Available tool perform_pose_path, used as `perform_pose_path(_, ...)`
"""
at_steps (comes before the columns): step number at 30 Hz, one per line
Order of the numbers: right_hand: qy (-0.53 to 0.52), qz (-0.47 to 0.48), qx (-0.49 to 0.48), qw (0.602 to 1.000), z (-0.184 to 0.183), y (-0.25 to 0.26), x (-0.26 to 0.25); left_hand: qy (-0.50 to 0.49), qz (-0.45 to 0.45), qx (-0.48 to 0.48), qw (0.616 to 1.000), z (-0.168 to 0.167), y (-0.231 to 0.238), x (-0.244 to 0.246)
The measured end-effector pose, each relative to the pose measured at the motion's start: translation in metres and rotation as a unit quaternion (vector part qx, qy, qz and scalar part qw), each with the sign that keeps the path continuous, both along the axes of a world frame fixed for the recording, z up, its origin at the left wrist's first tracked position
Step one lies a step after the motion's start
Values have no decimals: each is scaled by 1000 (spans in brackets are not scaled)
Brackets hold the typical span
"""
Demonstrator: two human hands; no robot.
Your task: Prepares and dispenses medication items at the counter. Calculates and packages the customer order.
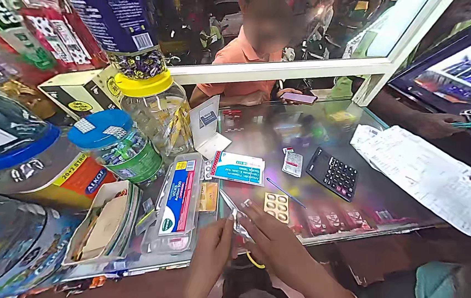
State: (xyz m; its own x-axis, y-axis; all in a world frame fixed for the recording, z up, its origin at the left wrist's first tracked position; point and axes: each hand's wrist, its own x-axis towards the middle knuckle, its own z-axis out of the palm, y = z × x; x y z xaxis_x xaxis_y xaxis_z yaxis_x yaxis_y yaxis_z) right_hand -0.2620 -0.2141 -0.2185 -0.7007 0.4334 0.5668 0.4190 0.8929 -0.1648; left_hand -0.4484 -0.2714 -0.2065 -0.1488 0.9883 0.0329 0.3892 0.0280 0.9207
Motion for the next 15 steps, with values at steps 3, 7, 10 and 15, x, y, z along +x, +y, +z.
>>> perform_pose_path(3,53,58,69,994,-15,26,20,-153,-45,-42,986,-7,16,10)
perform_pose_path(7,19,-149,19,988,1,77,52,22,-68,90,993,-22,22,18)
perform_pose_path(10,-23,-268,-62,961,20,138,59,240,-84,181,950,-38,20,27)
perform_pose_path(15,-116,-305,-146,934,33,176,52,346,-123,182,912,-50,2,28)
